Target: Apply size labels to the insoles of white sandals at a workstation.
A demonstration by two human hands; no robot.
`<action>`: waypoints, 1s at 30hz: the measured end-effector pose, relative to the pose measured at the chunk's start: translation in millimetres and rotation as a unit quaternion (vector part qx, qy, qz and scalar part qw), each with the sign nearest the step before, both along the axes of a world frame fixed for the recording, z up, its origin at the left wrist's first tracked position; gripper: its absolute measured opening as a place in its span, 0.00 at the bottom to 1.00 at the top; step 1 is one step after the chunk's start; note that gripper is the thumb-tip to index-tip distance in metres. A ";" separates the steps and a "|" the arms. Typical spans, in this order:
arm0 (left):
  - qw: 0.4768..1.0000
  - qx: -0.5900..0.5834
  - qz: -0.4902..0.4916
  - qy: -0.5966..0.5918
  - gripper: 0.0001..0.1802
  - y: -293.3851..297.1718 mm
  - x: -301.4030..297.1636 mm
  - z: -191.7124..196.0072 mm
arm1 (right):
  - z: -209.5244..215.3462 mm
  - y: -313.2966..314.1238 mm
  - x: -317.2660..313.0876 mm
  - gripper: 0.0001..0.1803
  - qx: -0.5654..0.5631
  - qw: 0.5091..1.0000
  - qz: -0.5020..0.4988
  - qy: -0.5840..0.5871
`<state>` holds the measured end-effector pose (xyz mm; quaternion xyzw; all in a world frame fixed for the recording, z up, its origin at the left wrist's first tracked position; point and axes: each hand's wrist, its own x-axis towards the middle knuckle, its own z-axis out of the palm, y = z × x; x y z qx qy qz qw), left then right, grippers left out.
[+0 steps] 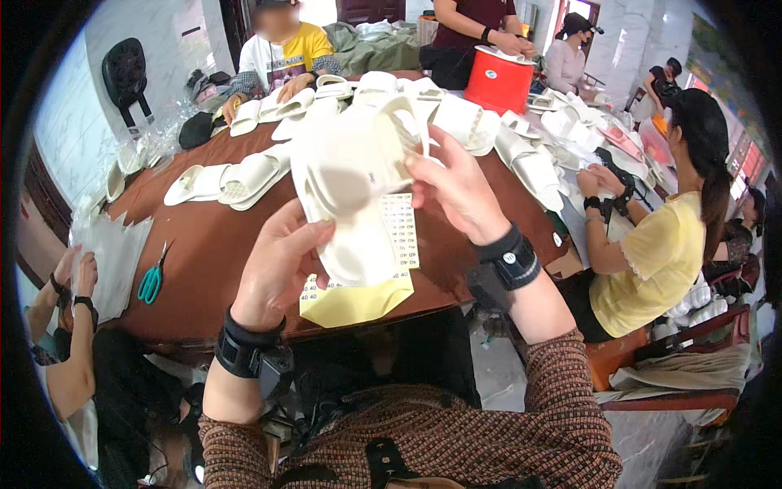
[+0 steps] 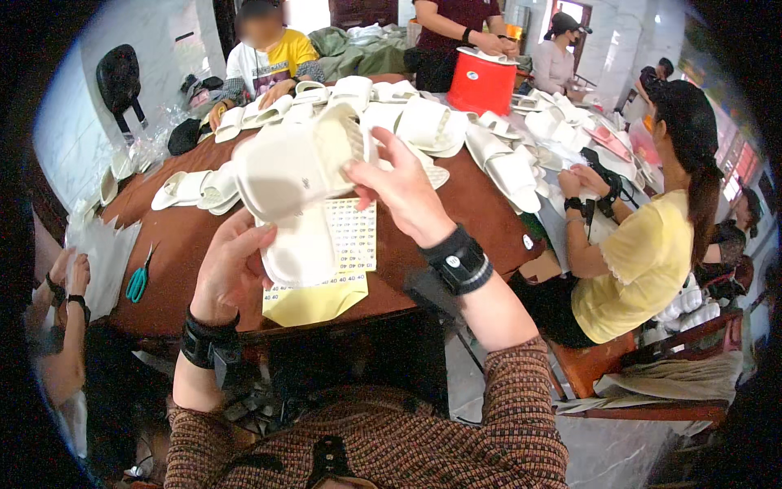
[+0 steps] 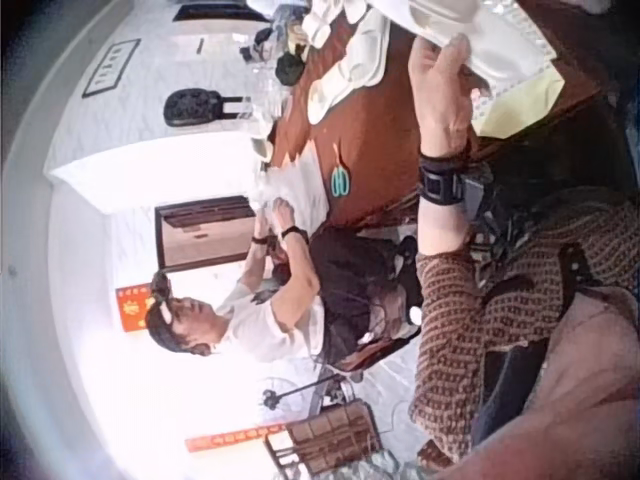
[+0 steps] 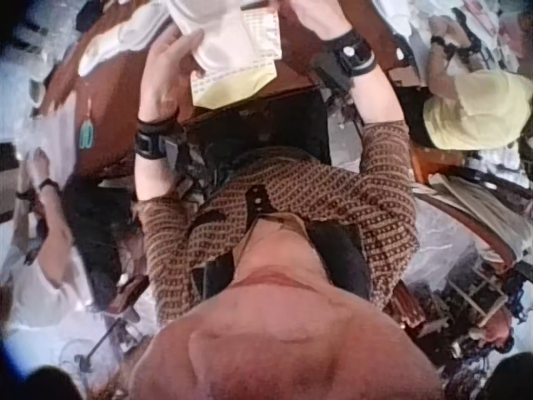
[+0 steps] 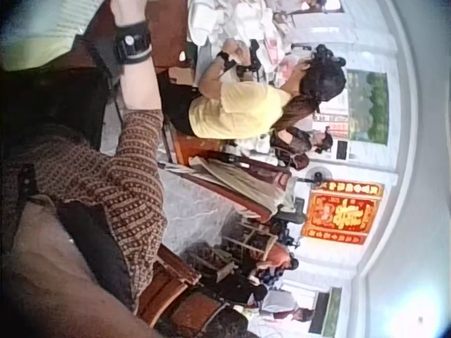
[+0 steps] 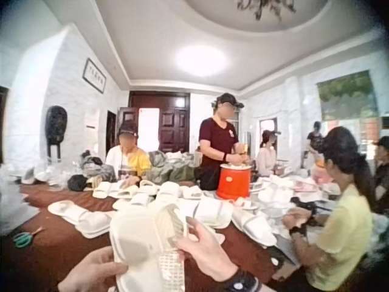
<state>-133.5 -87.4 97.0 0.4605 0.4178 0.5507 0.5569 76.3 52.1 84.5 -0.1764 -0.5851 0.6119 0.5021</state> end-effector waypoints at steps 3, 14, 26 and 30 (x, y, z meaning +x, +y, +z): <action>0.999 -0.022 -0.011 0.021 0.20 9.0 8.5 -3.0 | -18.9 1.2 26.1 0.43 -0.006 1.000 0.000 -0.008; 0.981 0.074 -0.167 -0.058 0.33 100.0 69.1 6.0 | -21.5 36.6 118.6 0.41 -0.010 0.981 -0.183 -0.057; 0.925 0.162 0.034 0.342 0.22 24.4 -17.4 -53.1 | -75.9 12.8 107.1 0.47 0.280 0.754 -0.311 -0.507; 0.903 0.161 0.129 0.377 0.20 -11.8 -45.1 -74.9 | -66.5 3.2 84.7 0.50 0.331 0.736 -0.246 -0.537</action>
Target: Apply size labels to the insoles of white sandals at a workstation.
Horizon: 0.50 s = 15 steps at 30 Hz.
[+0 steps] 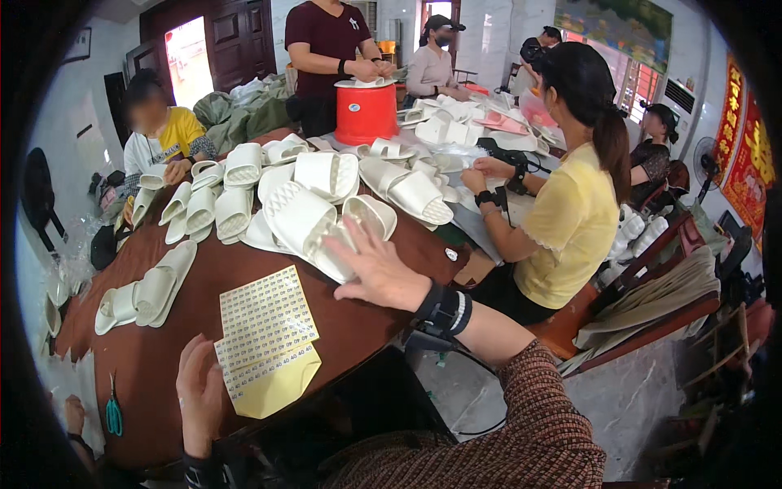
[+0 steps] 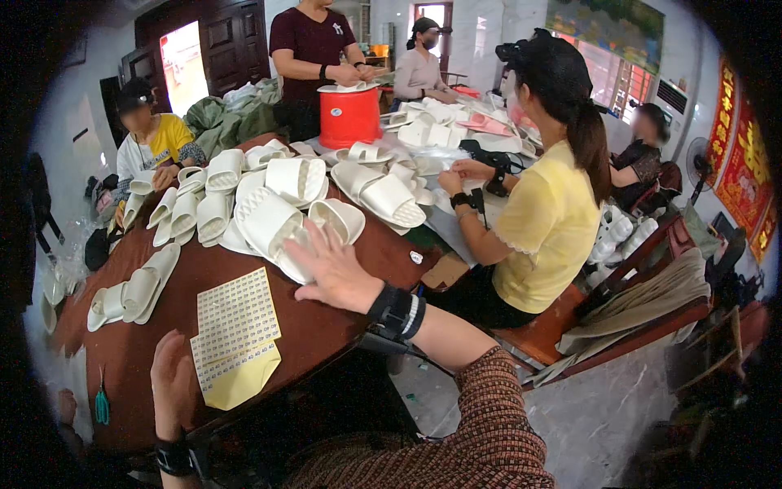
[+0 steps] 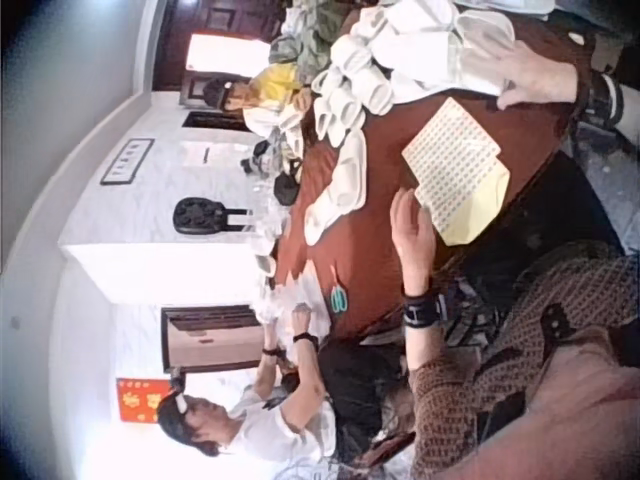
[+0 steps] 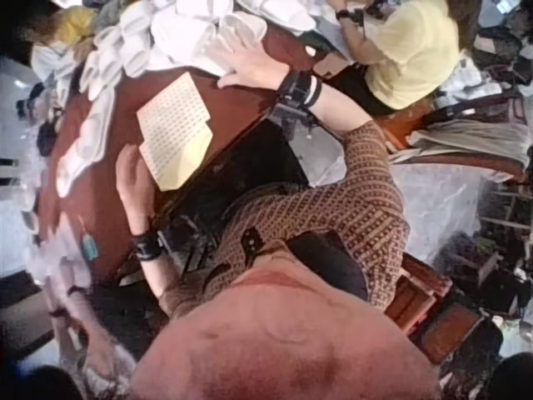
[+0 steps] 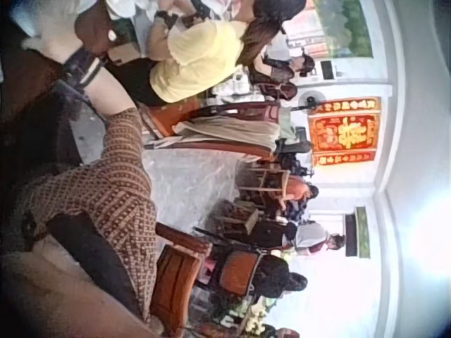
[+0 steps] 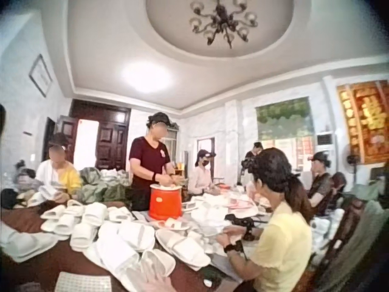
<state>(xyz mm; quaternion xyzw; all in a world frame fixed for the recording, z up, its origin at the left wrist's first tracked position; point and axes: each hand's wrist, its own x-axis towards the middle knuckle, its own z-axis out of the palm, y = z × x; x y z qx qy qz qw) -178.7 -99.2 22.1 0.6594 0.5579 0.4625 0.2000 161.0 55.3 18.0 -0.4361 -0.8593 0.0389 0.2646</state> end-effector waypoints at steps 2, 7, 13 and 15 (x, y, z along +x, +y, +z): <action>0.996 0.000 0.066 0.068 0.20 -13.6 -10.0 -8.4 | -6.4 1.0 -13.6 0.48 0.032 0.998 0.042 -0.046; 0.980 -0.013 0.106 0.165 0.17 -26.0 -25.1 -38.6 | -9.6 21.1 -35.1 0.39 0.042 0.987 0.018 -0.156; 0.964 0.011 0.111 0.243 0.16 -24.4 -19.1 -40.3 | 2.8 47.0 -34.5 0.32 0.000 0.984 0.010 -0.177; 0.963 0.010 0.111 0.245 0.16 -23.4 -20.1 -41.9 | 1.6 57.2 -33.1 0.32 0.004 0.983 0.013 -0.183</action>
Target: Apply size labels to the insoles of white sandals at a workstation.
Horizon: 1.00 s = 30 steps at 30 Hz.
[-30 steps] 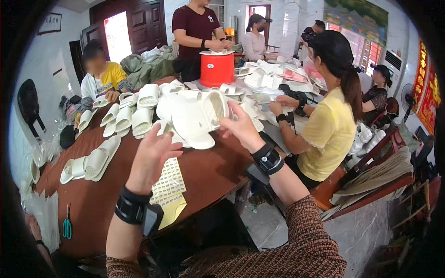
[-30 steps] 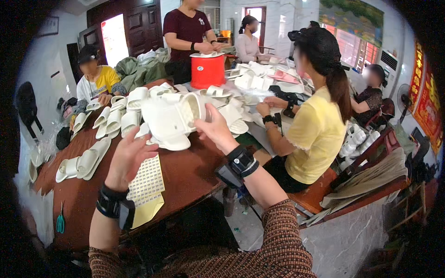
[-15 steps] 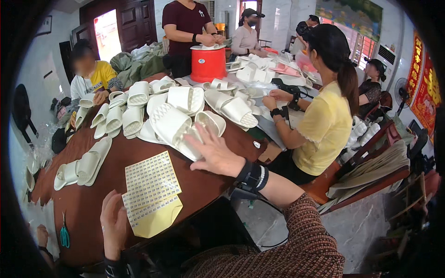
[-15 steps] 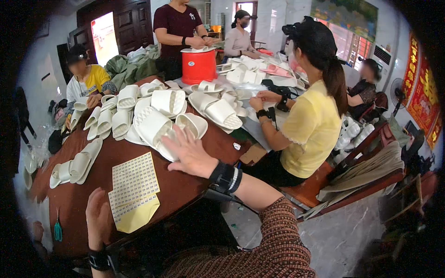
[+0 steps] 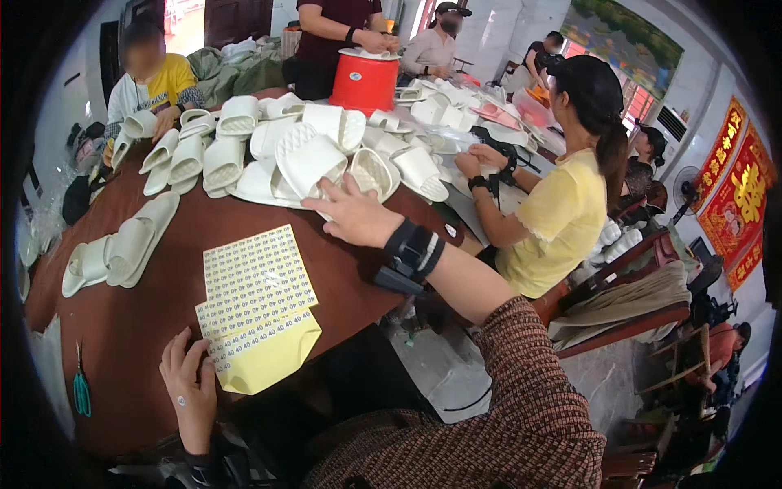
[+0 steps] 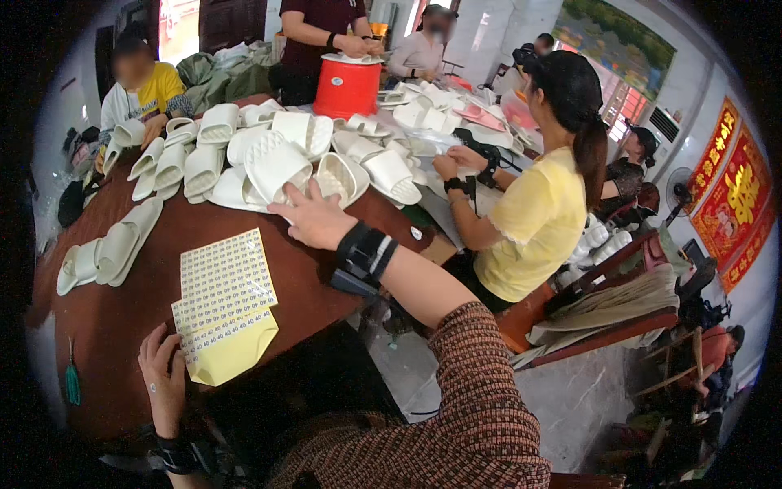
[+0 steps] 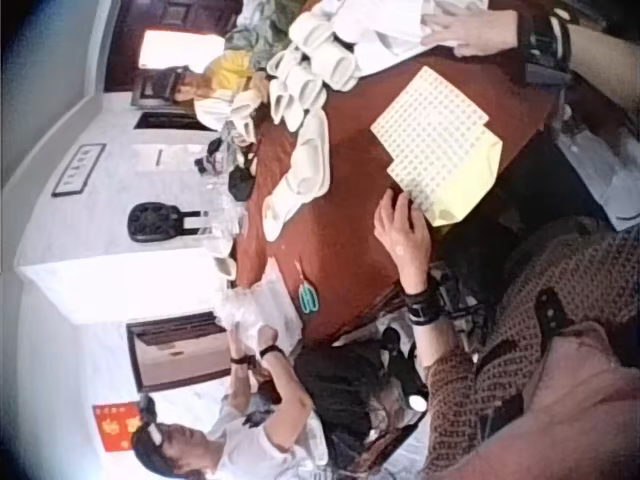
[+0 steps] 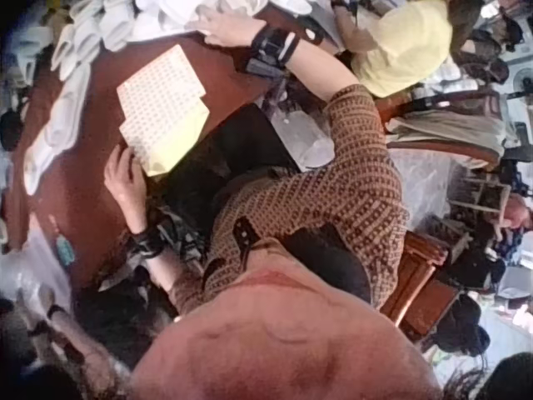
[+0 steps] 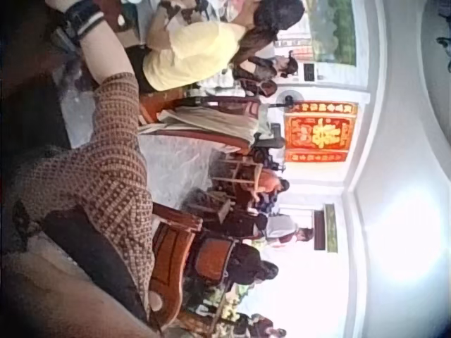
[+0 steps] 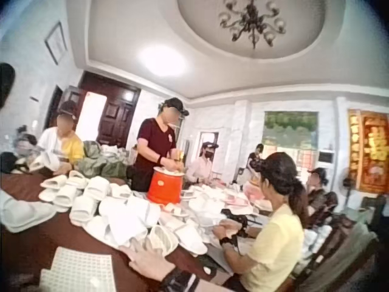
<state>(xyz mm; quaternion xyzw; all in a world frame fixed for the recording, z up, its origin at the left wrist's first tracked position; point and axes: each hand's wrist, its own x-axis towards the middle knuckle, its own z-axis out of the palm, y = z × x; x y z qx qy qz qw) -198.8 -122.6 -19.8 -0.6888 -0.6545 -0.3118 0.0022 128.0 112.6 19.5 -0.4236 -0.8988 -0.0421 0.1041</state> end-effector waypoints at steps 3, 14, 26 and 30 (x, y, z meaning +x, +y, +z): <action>1.000 -0.004 0.003 -0.003 0.15 0.7 2.0 0.2 | -0.9 13.9 4.4 0.32 -0.009 1.000 -0.005 0.013; 1.000 -0.020 0.007 0.024 0.16 0.7 -2.6 1.0 | -6.4 53.2 9.4 0.33 0.026 0.998 -0.034 0.038; 0.999 0.033 0.006 0.028 0.15 -3.7 -0.2 -1.4 | -11.9 101.7 19.0 0.32 0.002 0.994 -0.083 0.072; 0.996 0.071 -0.008 0.044 0.14 2.7 0.9 -1.1 | -25.2 131.2 42.7 0.32 0.083 0.994 0.003 0.069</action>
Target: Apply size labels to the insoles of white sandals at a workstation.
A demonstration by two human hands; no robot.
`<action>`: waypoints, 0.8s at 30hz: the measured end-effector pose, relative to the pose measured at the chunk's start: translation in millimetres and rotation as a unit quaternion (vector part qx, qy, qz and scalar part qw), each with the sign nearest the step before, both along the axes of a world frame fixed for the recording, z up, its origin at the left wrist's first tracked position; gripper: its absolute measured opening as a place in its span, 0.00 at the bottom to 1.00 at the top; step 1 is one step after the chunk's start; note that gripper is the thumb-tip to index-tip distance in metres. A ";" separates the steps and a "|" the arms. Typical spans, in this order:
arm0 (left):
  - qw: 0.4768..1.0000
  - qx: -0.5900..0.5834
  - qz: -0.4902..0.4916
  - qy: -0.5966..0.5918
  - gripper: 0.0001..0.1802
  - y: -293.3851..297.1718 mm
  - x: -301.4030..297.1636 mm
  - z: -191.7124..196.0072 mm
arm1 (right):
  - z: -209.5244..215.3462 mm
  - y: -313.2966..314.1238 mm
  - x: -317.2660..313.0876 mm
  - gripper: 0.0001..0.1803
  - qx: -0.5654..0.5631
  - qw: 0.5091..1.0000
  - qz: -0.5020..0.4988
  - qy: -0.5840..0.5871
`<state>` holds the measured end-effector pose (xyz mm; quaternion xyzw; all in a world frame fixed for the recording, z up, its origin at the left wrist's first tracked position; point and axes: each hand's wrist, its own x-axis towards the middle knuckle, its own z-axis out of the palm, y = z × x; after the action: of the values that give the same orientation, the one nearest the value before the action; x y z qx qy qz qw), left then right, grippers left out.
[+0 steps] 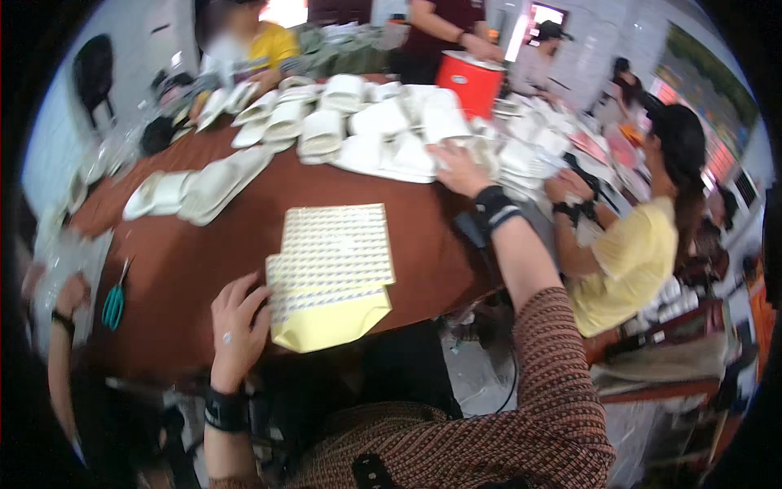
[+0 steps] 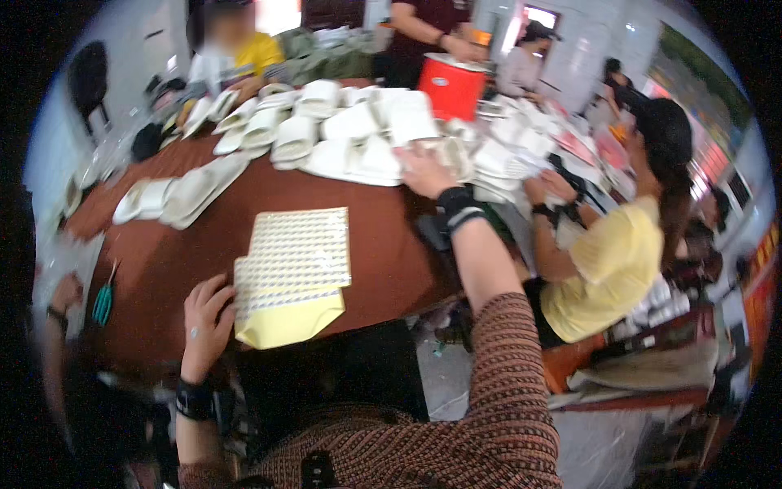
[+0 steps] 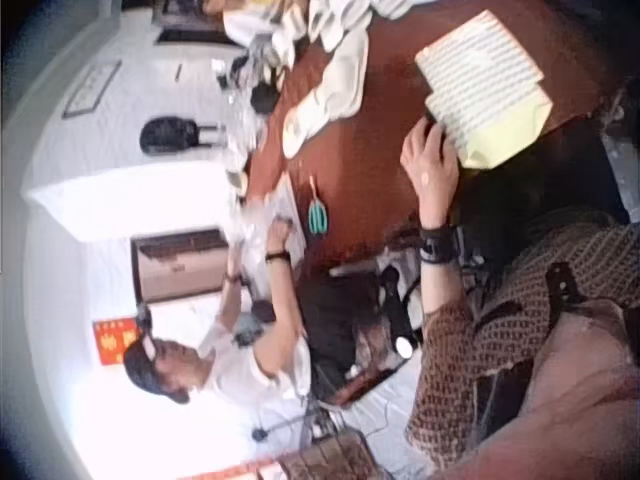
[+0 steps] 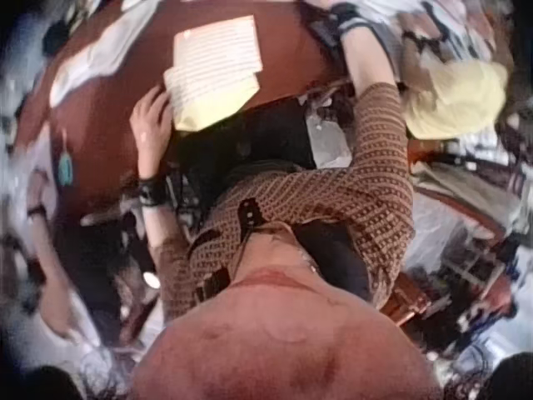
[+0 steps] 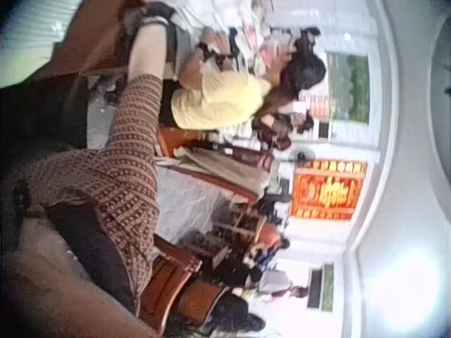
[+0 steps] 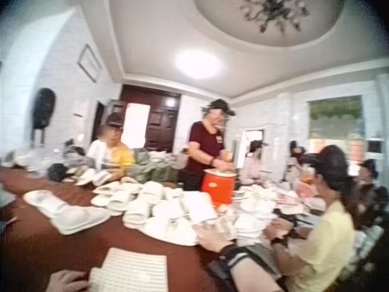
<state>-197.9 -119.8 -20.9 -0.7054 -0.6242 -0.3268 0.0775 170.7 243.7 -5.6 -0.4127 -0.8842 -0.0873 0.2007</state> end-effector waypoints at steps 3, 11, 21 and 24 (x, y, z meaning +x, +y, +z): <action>1.000 -0.020 -0.001 -0.022 0.13 5.2 3.8 2.2 | 7.2 -6.0 10.9 0.30 -0.027 0.999 0.003 0.036; 1.000 0.002 0.007 -0.022 0.13 -8.4 -9.7 -4.3 | 4.3 -11.2 -9.2 0.33 -0.016 1.000 -0.012 0.023; 0.973 -0.016 -0.053 -0.226 0.21 4.6 -30.5 28.2 | 10.2 -33.8 16.5 0.33 0.046 0.997 -0.043 0.037; 0.943 -0.054 0.023 -0.327 0.23 9.3 -53.4 48.7 | 12.2 -42.6 -6.0 0.30 0.087 0.992 0.012 0.087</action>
<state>-251.3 -110.5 27.8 -0.5486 -0.6477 -0.5034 -0.1616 164.7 201.1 6.6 -0.3887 -0.8575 -0.1255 0.3128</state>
